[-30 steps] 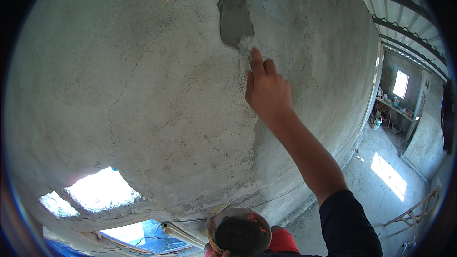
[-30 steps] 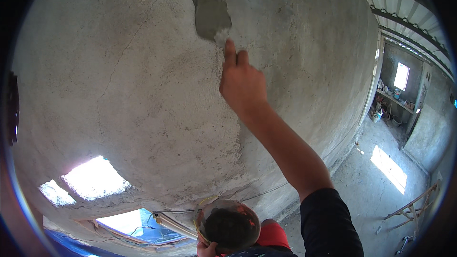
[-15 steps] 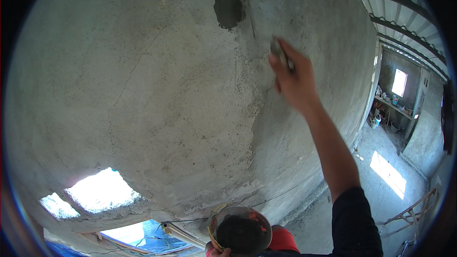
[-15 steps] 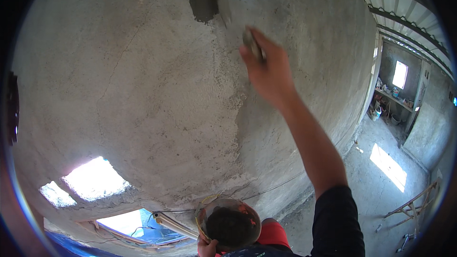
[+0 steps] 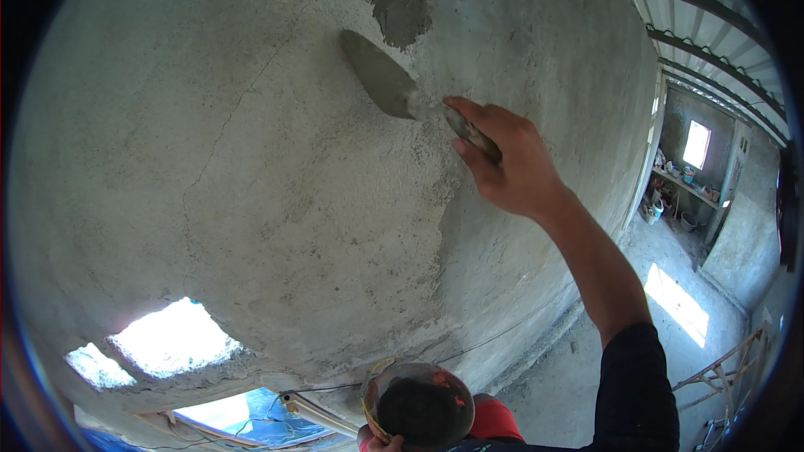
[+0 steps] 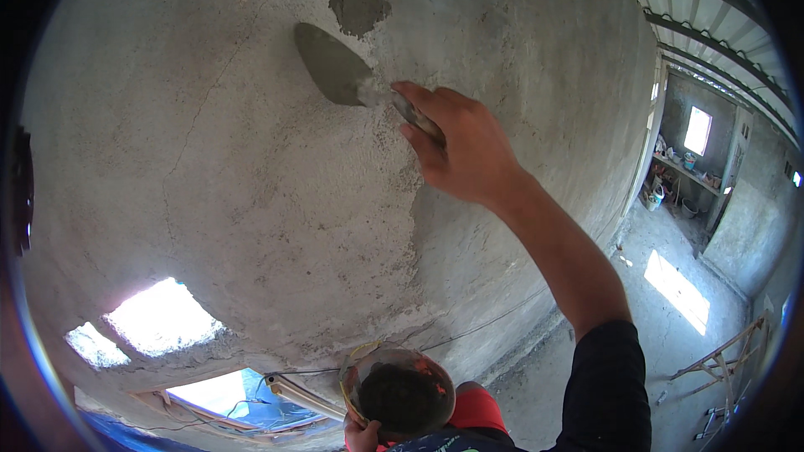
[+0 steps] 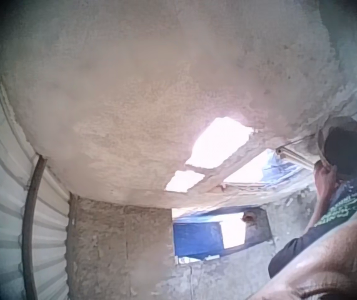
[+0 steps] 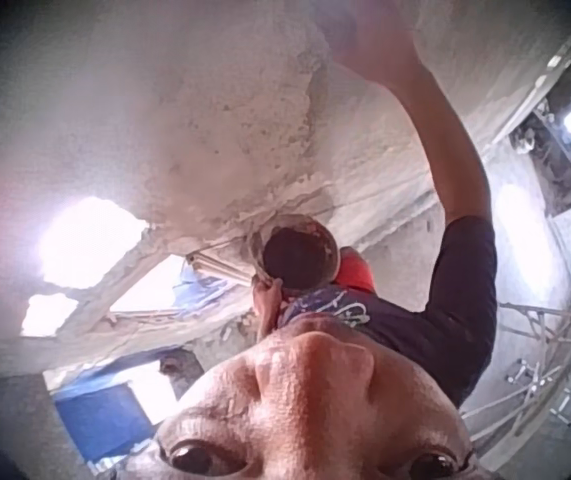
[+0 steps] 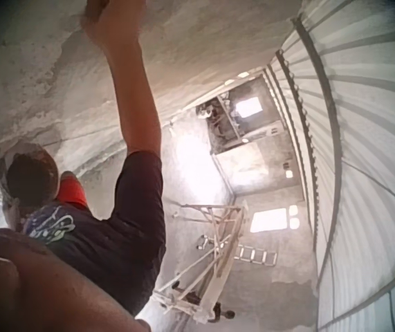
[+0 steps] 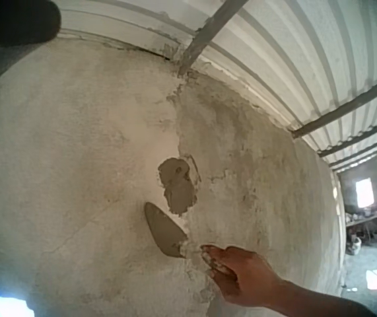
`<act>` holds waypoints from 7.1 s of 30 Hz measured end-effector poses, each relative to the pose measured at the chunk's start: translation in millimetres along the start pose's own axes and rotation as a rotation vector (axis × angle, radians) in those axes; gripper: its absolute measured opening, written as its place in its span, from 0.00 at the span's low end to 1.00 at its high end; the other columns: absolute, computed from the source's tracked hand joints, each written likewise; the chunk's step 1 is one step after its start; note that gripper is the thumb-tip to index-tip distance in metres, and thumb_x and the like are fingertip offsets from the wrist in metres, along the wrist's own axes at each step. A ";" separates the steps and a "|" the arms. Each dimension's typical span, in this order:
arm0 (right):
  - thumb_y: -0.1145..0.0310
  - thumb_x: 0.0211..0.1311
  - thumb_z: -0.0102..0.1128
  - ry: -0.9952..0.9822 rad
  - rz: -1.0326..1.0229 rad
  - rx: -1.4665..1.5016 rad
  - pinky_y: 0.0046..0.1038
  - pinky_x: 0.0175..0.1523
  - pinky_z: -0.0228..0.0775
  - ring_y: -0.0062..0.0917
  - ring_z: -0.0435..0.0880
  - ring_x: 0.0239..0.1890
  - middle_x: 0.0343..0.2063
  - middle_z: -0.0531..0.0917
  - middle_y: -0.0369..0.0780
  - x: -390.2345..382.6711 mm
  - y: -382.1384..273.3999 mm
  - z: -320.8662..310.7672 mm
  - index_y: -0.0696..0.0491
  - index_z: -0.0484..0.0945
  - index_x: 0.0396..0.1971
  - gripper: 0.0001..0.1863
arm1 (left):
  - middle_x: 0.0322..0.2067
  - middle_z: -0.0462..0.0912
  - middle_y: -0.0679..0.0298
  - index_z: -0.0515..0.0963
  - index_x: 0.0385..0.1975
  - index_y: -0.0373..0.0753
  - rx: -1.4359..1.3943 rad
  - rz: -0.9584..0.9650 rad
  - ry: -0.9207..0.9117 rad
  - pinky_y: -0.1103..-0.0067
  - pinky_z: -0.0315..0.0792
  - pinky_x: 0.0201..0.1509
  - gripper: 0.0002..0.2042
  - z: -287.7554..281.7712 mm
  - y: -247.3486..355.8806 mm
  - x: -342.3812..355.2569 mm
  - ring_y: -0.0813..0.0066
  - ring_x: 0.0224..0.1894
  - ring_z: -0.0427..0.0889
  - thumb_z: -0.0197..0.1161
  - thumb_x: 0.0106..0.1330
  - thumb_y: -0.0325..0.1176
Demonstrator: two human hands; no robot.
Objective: Applying mortar to a concrete wall using a trowel to patch cracks and holes.
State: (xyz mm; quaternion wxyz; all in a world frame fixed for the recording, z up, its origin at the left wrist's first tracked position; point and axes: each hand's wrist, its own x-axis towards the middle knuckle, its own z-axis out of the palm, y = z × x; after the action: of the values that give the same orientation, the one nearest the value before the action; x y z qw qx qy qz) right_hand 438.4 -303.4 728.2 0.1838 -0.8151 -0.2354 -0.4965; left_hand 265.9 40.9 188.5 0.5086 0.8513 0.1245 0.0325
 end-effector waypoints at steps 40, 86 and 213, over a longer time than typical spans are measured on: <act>0.74 0.65 0.65 0.001 0.144 0.207 0.36 0.41 0.77 0.37 0.85 0.29 0.29 0.84 0.51 21.8 -11.8 -8.9 0.60 0.77 0.62 0.25 | 0.43 0.86 0.43 0.76 0.54 0.32 0.002 -0.130 -0.030 0.58 0.76 0.54 0.29 -5.1 11.9 -1.2 0.45 0.46 0.85 0.70 0.56 0.44; 0.75 0.66 0.64 -0.019 0.133 0.186 0.40 0.32 0.76 0.36 0.83 0.26 0.30 0.80 0.46 -130.8 8.0 61.0 0.55 0.72 0.67 0.28 | 0.24 0.82 0.54 0.77 0.38 0.23 -0.481 -0.201 -0.132 0.69 0.77 0.14 0.10 8.9 25.6 2.1 0.63 0.15 0.81 0.63 0.57 0.22; 0.63 0.64 0.65 -1.524 0.404 0.113 0.47 0.55 0.79 0.46 0.87 0.49 0.42 0.87 0.50 -357.2 -36.8 98.0 0.52 0.77 0.57 0.22 | 0.28 0.88 0.59 0.83 0.36 0.27 -0.254 -0.287 -0.104 0.77 0.78 0.28 0.09 -7.3 43.6 -18.5 0.74 0.25 0.86 0.65 0.60 0.26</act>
State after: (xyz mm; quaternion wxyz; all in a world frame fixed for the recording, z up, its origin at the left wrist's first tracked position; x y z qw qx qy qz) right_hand 346.9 -292.8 367.5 0.0996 -0.9470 -0.1689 0.2543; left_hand 254.5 23.0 231.4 0.6170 0.7545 0.2130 -0.0689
